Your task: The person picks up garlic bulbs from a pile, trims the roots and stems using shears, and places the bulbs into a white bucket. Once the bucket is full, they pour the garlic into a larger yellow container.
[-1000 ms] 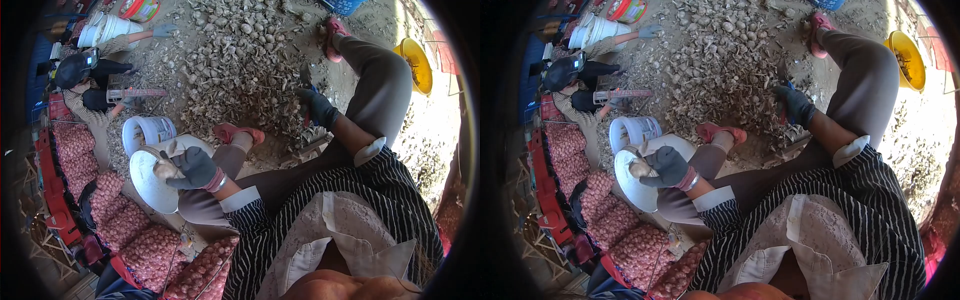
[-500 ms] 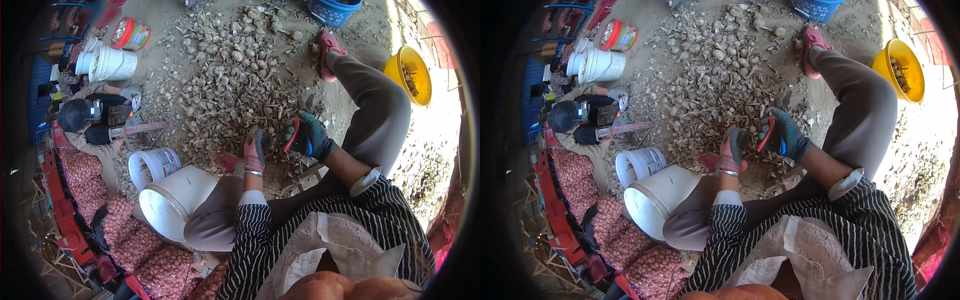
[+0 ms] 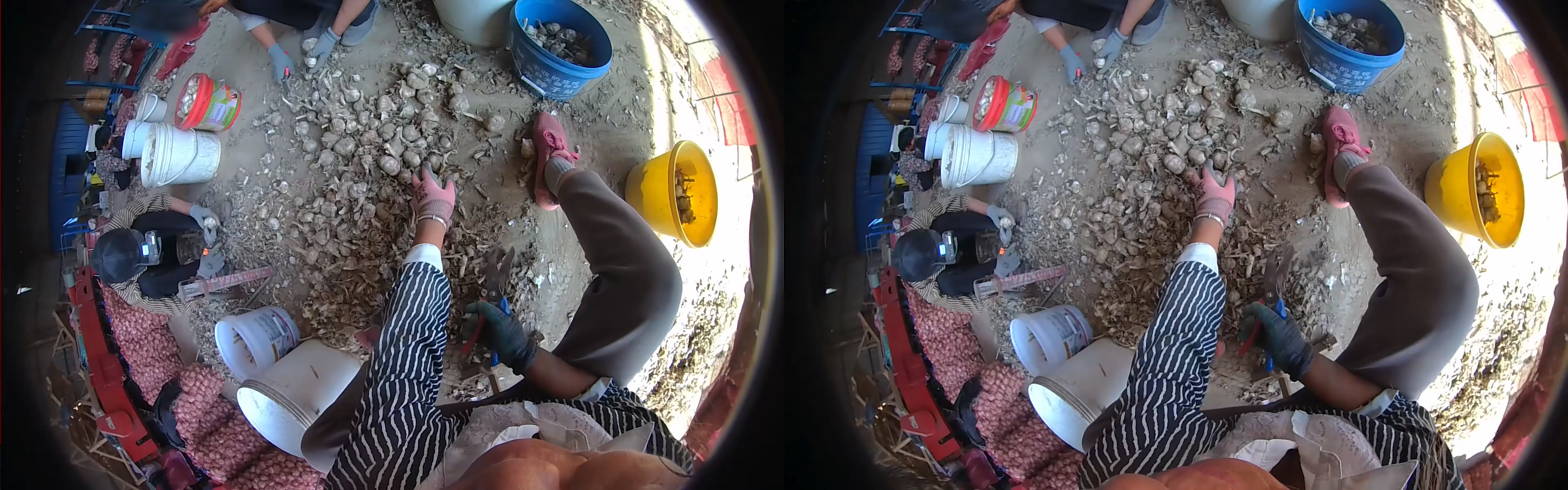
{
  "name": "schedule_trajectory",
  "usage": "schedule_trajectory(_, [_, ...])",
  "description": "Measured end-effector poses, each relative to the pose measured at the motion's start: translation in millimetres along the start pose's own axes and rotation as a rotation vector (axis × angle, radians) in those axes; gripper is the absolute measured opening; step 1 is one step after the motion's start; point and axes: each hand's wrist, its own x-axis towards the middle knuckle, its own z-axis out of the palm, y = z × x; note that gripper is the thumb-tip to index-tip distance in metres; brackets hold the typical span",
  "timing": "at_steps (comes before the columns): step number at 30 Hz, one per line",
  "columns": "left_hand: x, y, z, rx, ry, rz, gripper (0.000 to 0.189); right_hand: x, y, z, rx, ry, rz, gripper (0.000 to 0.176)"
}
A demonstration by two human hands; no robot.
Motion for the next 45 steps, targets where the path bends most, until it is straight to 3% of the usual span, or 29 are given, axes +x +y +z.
schedule_trajectory(1, [8.2, 2.8, 6.7, -0.001, -0.004, -0.004, 0.068, 0.7, 0.7, -2.7, -0.001, -0.024, -0.056, 0.029])
schedule_trajectory(4, [15.4, 12.2, 9.2, 0.434, -0.213, -0.122, 0.063, 2.8, -1.4, -3.3, 0.007, 0.016, -0.043, 0.033])
schedule_trajectory(9, [11.4, -12.3, 13.9, 0.507, -0.211, -0.038, 0.057, 1.9, -4.6, 1.4, -0.012, 0.111, 0.03, 0.034])
schedule_trajectory(11, [1.4, -2.1, -2.6, 0.465, -0.354, -0.106, 0.058, 5.0, -4.1, 1.5, -0.008, 0.101, 0.02, 0.027])
schedule_trajectory(12, [-4.1, -17.3, 6.1, 0.327, -0.235, -0.045, 0.058, 5.2, -6.0, 0.8, -0.006, 0.104, 0.013, 0.027])
schedule_trajectory(13, [-7.6, -33.8, 15.8, 0.327, -0.245, -0.044, 0.058, 3.4, -7.6, 0.1, -0.026, 0.037, -0.001, 0.027])
schedule_trajectory(15, [-14.6, -73.4, 31.3, -0.294, 0.064, 0.084, 0.053, -2.0, -14.7, 3.7, -0.034, -0.029, -0.001, 0.027])
schedule_trajectory(17, [-42.0, -75.0, -2.0, -1.039, 0.02, -0.381, 0.028, -8.6, -22.5, 11.3, -0.234, -0.053, -0.096, 0.028])
schedule_trajectory(19, [-78.5, -77.2, -37.8, -1.359, 0.037, -0.508, 0.024, -5.0, -20.8, 7.0, -0.44, -0.068, -0.144, 0.033])
schedule_trajectory(20, [-94.2, -84.3, -52.9, -1.238, 0.007, -0.441, 0.036, -4.0, -18.3, 4.9, -0.439, -0.075, -0.131, 0.033])
schedule_trajectory(21, [-111.2, -91.7, -61.1, -1.235, 0.016, -0.451, 0.036, -3.4, -15.9, 2.2, -0.707, -0.004, -0.339, 0.036])
schedule_trajectory(22, [-127.4, -97.6, -68.4, -1.235, 0.082, -0.302, 0.046, -3.4, -14.7, 1.3, -0.972, 0.068, -0.556, 0.039])
schedule_trajectory(23, [-138.9, -102.1, -73.9, -1.23, 0.146, -0.146, 0.056, -5.6, -19.1, 4.2, -0.973, 0.062, -0.556, 0.039])
schedule_trajectory(24, [-147.3, -105.1, -78.9, -1.197, 0.2, 0.019, 0.075, -11.0, -26.4, 9.4, -1.221, 0.132, -0.614, 0.041])
schedule_trajectory(25, [-158.3, -106.9, -81.9, -1.199, 0.208, 0.025, 0.075, -14.4, -31.5, 14.4, -1.471, 0.205, -0.673, 0.044])
schedule_trajectory(28, [-201.7, -81.7, -110.0, -0.787, 0.213, 0.144, 0.092, -20.6, -34.1, 28.7, -1.647, 0.186, -0.648, 0.042])
schedule_trajectory(29, [-210.1, -76.6, -119.3, -0.794, 0.223, 0.155, 0.092, -21.3, -33.2, 32.6, -1.654, 0.188, -0.664, 0.042])
schedule_trajectory(32, [-222.4, -81.4, -132.1, 0.063, 0.271, 0.34, 0.096, -10.6, -20.8, 37.7, -1.663, 0.217, -0.649, 0.035])
schedule_trajectory(33, [-223.0, -84.5, -132.6, 0.064, 0.285, 0.351, 0.096, -9.3, -20.8, 40.4, -1.661, 0.219, -0.669, 0.035])
schedule_trajectory(34, [-224.5, -89.2, -133.8, -0.13, 0.271, 0.345, 0.096, -8.2, -19.8, 43.2, -1.645, 0.183, -0.573, 0.038])
schedule_trajectory(36, [-246.2, -69.6, -148.1, -0.632, 0.369, 0.356, 0.071, -14.5, -16.3, 45.9, -1.55, 0.109, -0.481, 0.04])
schedule_trajectory(37, [-254.7, -63.5, -155.8, -0.63, 0.376, 0.356, 0.071, -17.9, -11.9, 44.8, -1.552, 0.103, -0.485, 0.04])
schedule_trajectory(39, [-270.8, -63.0, -167.2, -1.232, 0.087, -0.419, 0.047, -22.4, 0.8, 46.1, -1.363, -0.046, -0.429, 0.04])
schedule_trajectory(40, [-280.3, -60.9, -167.7, -1.493, -0.128, -0.464, 0.056, -24.0, 7.4, 47.3, -1.372, -0.066, -0.418, 0.04])
schedule_trajectory(41, [-285.0, -70.7, -162.3, -1.499, -0.106, -0.481, 0.056, -30.0, 11.6, 48.9, -1.419, -0.129, -0.431, 0.042])
schedule_trajectory(43, [-289.9, -91.9, -144.2, -1.562, -0.315, -0.558, 0.063, -40.8, 16.9, 49.0, -1.475, -0.195, -0.428, 0.043])
schedule_trajectory(44, [-302.1, -65.4, -158.7, -1.564, -0.184, -0.599, 0.068, -46.4, 18.8, 49.1, -1.492, -0.187, -0.478, 0.047])
schedule_trajectory(45, [-306.9, -69.5, -155.2, -1.574, -0.184, -0.609, 0.068, -49.5, 20.5, 47.8, -1.507, -0.176, -0.532, 0.052])
